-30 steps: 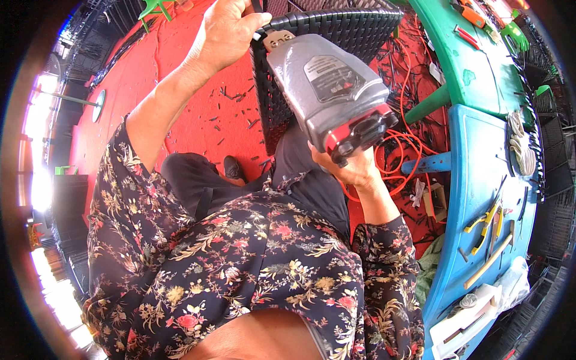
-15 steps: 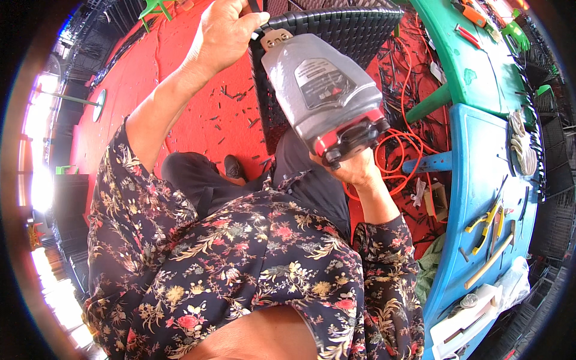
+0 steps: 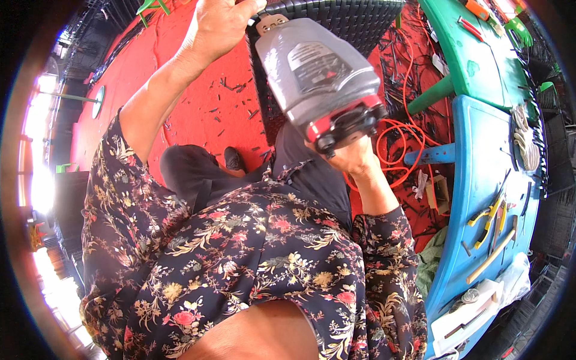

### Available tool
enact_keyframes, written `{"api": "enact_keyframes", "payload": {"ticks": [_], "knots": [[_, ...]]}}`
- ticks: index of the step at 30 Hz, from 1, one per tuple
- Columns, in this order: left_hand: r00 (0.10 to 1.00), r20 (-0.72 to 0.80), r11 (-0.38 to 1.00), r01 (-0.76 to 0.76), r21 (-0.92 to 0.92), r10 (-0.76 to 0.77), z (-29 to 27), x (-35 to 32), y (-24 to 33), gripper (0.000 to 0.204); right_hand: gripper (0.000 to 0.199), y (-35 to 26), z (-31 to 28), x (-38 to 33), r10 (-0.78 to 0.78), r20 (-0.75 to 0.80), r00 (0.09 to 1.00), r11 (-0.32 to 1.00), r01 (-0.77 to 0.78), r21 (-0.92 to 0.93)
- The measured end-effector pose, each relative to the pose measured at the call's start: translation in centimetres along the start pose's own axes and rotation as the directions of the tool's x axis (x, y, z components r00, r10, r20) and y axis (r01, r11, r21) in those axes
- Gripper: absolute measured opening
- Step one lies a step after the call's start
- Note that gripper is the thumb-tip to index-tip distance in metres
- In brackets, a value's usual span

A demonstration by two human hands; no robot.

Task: The person weaves black plastic strips through a furniture frame, trims the strips using pliers, and attaches them to the frame using a staple gun.

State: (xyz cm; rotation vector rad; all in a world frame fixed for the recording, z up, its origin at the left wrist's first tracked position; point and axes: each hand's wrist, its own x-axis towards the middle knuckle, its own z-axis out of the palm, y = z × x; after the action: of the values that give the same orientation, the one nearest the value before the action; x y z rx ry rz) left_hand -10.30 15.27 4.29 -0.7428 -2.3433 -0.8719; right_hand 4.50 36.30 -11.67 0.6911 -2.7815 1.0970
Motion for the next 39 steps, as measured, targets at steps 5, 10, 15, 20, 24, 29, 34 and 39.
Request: {"api": "enact_keyframes", "payload": {"ticks": [5,10,15,20,24,29,34,39], "knots": [[1.0,0.002,1.0,-0.02,0.006,0.02,-0.1,0.5,-0.3,0.023,0.022,-4.1,-3.7,-0.2,0.191,0.009,0.981,0.857,-0.172,0.486],[0.995,0.069,0.996,0.073,-0.044,-0.07,-0.7,0.0,-0.9,0.025,0.013,-5.3,-5.6,-1.0,0.486,-0.15,0.861,0.468,-0.112,0.877],[0.995,0.084,0.998,0.052,-0.037,-0.049,-0.1,-0.3,-1.1,0.023,0.007,-4.8,-10.9,-3.2,0.446,-0.502,0.741,0.79,-0.063,0.61],[0.994,0.106,0.999,-0.002,-0.038,0.006,-1.9,-2.5,-2.2,0.029,0.055,-2.0,-16.4,-6.7,0.444,-0.512,0.735,0.867,-0.207,0.454],[0.974,0.225,0.992,0.032,-0.119,-0.004,-4.8,-5.3,-4.0,0.019,0.083,-0.8,-20.1,-6.9,0.681,-0.477,0.556,0.686,-0.712,0.148],[0.966,0.259,0.982,0.061,-0.177,-0.013,-5.3,-7.4,-5.3,0.013,0.088,4.8,-21.8,-8.6,0.681,-0.521,0.515,0.467,-0.853,-0.233],[0.963,0.264,0.971,0.111,-0.213,-0.052,-7.3,-10.0,-6.2,0.01,0.071,9.1,-20.7,-7.5,0.734,-0.558,0.386,0.214,-0.912,-0.348],[0.974,0.212,0.946,0.145,-0.288,-0.085,-7.3,-11.4,-6.7,0.009,0.066,13.1,-22.2,-9.9,0.499,-0.682,0.535,0.455,-0.831,-0.32]]}}
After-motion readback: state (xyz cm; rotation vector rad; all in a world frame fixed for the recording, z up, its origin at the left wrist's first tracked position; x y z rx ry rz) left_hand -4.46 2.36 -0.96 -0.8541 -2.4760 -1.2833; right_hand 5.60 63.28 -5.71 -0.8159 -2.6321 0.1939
